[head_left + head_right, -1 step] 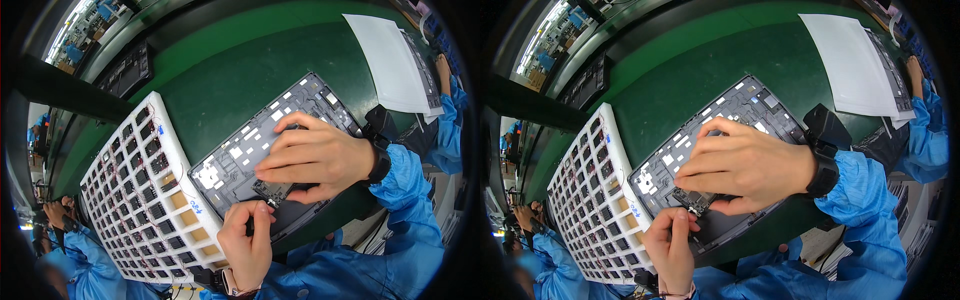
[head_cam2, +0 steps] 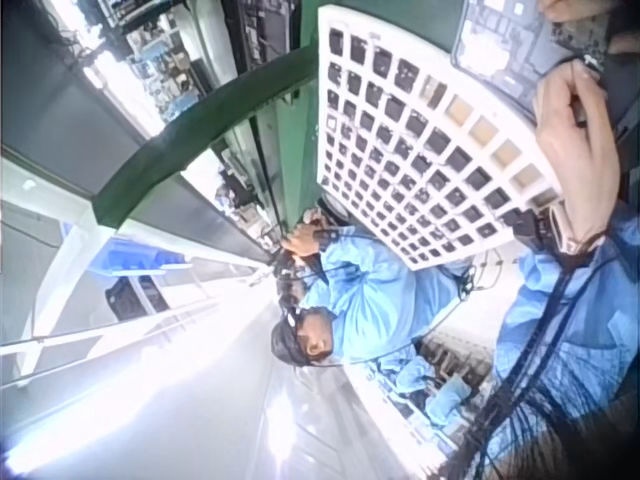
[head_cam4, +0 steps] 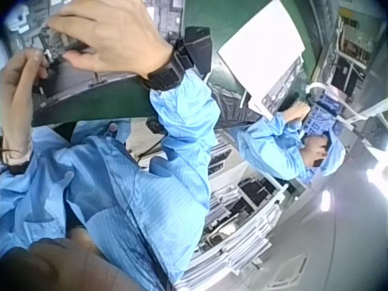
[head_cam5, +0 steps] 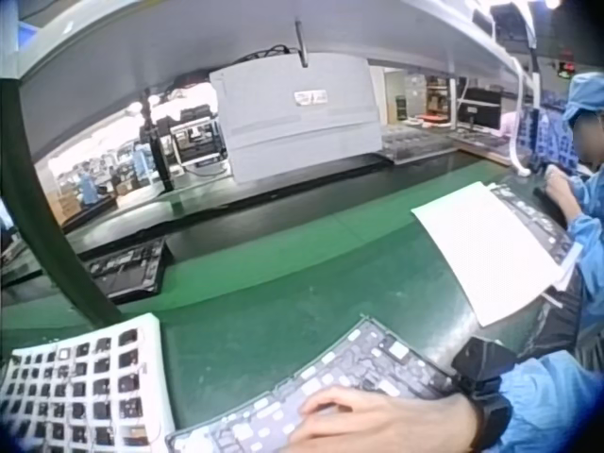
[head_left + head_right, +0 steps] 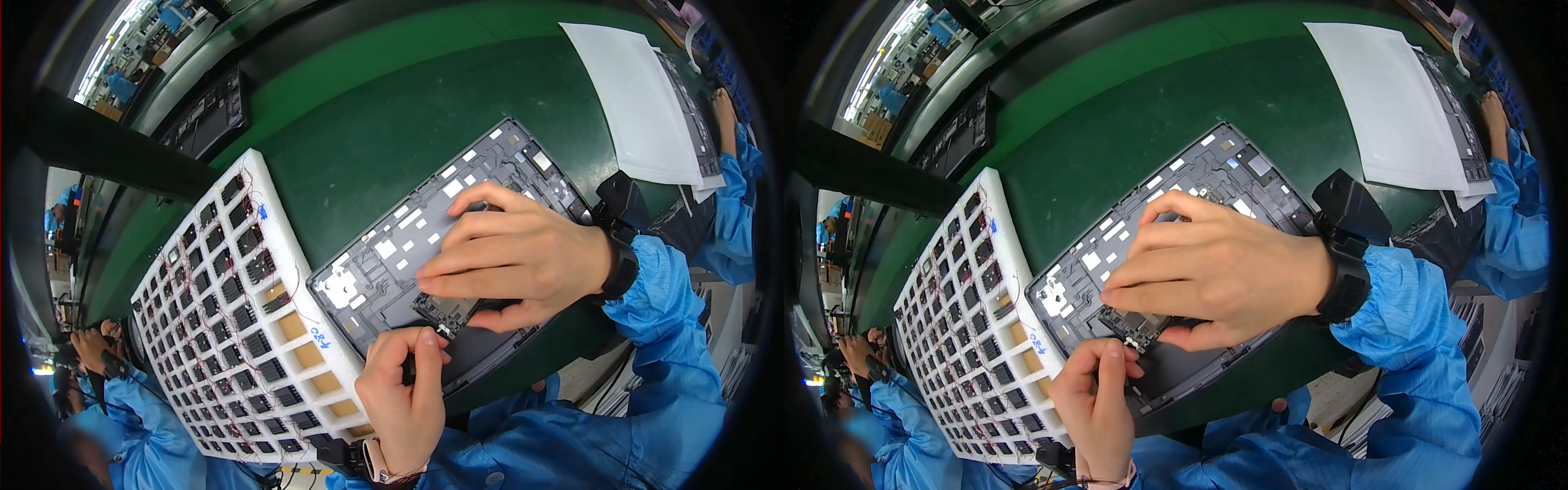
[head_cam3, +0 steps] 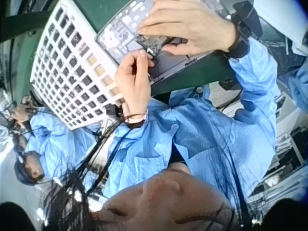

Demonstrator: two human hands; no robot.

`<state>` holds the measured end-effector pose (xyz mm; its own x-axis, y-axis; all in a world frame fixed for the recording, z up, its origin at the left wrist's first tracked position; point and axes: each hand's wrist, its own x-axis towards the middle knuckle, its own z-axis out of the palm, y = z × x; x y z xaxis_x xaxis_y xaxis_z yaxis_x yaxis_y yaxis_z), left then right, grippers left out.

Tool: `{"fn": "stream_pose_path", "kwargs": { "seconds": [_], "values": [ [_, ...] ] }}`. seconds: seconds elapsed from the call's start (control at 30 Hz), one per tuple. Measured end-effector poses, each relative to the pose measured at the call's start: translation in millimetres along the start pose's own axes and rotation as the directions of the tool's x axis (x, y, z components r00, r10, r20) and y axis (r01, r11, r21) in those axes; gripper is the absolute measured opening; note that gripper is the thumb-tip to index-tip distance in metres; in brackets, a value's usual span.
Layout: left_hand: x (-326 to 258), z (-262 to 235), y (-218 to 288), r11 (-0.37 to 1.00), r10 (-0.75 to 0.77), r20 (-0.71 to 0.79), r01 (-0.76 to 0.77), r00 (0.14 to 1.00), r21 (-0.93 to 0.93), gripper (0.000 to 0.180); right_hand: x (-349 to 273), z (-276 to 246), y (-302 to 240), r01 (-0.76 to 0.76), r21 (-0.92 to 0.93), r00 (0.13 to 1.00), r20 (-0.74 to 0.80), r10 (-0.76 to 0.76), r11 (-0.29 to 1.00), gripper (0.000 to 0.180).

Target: Installing internal components and connecting ribbon cables inside the chassis of electronic tablet devices on a production line.

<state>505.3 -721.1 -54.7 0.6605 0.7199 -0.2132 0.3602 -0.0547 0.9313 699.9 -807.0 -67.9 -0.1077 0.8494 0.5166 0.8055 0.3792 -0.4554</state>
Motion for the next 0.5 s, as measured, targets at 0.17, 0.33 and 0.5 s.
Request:
{"fn": "stream_pose_path", "kwargs": {
  "seconds": [0.17, 0.33, 0.5],
  "values": [
    [1.4, -0.9, 1.3, 1.0, -0.014, 0.034, 0.014, 0.999, 0.018, 0.016, -0.2, 0.7, 0.7, 0.017, -0.024, 1.0, -0.011, -0.017, 1.0, 0.045],
    [2.3, -2.8, 3.8, 0.999, -0.039, 0.056, 0.038, 0.998, 0.004, 0.018, 0.2, 1.5, 0.7, 0.033, -0.029, 0.999, -0.038, -0.034, 0.999, 0.044],
    [2.9, -2.9, 4.6, 0.999, -0.043, 0.077, 0.044, 0.996, -0.013, 0.02, 0.1, 1.4, 0.6, 0.036, -0.042, 0.998, -0.045, -0.037, 0.998, 0.044]
  ]
}}
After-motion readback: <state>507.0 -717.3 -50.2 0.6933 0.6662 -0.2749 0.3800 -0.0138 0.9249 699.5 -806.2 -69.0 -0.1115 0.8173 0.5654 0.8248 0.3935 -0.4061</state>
